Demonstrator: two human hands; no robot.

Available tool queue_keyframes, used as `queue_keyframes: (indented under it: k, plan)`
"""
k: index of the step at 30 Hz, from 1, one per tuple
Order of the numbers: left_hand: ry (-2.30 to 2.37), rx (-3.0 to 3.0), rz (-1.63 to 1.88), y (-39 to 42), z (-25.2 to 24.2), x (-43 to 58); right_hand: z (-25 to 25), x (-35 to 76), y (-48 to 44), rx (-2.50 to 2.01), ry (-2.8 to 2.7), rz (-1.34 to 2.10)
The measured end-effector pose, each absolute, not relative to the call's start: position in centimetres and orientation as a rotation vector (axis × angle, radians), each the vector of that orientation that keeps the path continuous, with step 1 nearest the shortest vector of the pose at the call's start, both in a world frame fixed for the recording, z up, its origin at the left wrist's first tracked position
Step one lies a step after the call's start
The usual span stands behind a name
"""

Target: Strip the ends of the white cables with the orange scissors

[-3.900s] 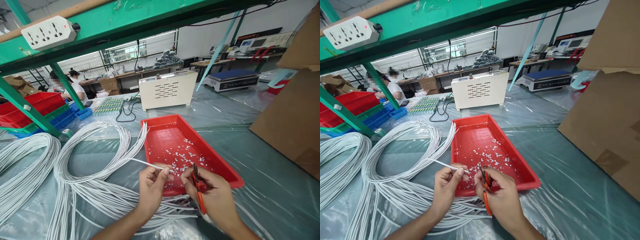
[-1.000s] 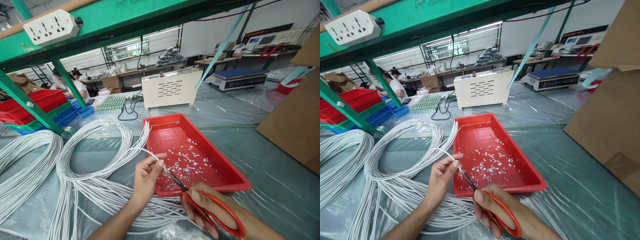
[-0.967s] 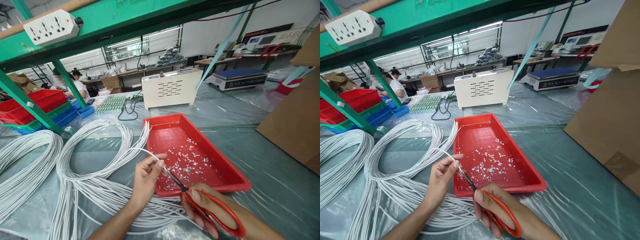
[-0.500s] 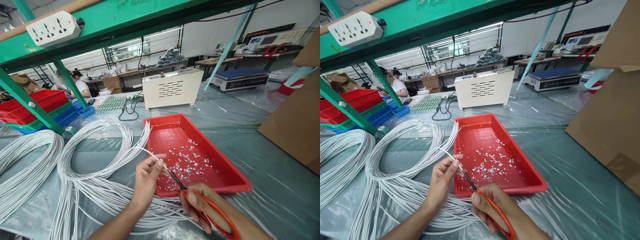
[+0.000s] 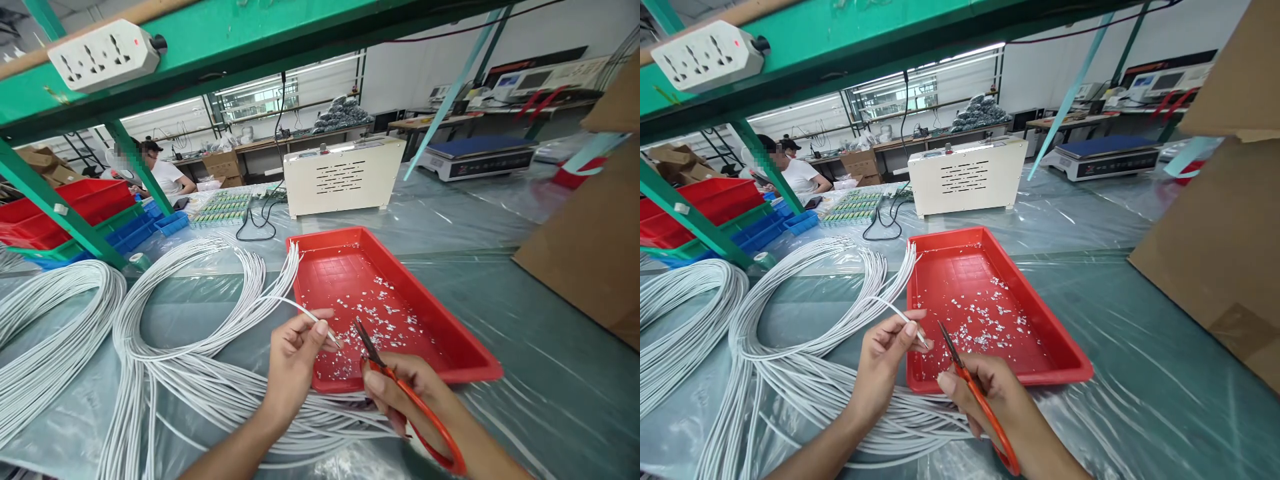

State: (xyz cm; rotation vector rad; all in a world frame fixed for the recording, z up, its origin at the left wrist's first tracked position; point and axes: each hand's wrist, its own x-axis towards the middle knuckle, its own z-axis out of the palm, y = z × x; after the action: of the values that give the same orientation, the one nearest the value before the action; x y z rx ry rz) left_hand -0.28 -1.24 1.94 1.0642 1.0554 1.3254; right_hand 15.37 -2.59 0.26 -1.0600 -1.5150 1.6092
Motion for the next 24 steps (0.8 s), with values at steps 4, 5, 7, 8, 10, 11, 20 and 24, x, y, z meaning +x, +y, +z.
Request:
queue_keyframes:
  k: [4,5,7,8,10,11,20,24]
  plan:
    - [1.084,1.150,1.242,-1.31,1.92,-0.09,0.44,15.12,-2.48,-1.193,-1.629,1.117]
    - [1.072,1.153,1.225,-1.30,1.83,-0.01,0.48,15.14,-2.38,-1.199,-1.678,1.018]
    - [1.041,1.150,1.205,-1.26,1.62,0.12,0.48,15.23,-2.18,-1.193,-1.781,0.880]
    - [1.023,1.144,1.199,-1.23,1.51,0.17,0.43,15.26,-2.10,-1.184,-1.827,0.829]
    - [0.997,1.125,1.192,-1.17,1.35,0.22,0.27,15.28,-2.03,-1.162,-1.894,0.752]
    - [0.989,1.115,1.189,-1.14,1.29,0.23,0.19,15.27,-2.02,-1.144,-1.910,0.737]
    - [1.003,1.089,1.167,-1.22,1.14,0.37,0.39,15.36,-2.11,-1.132,-2.049,0.703]
    - [1.023,1.116,1.170,-1.37,1.16,0.46,0.36,15.39,-2.15,-1.148,-2.080,0.599]
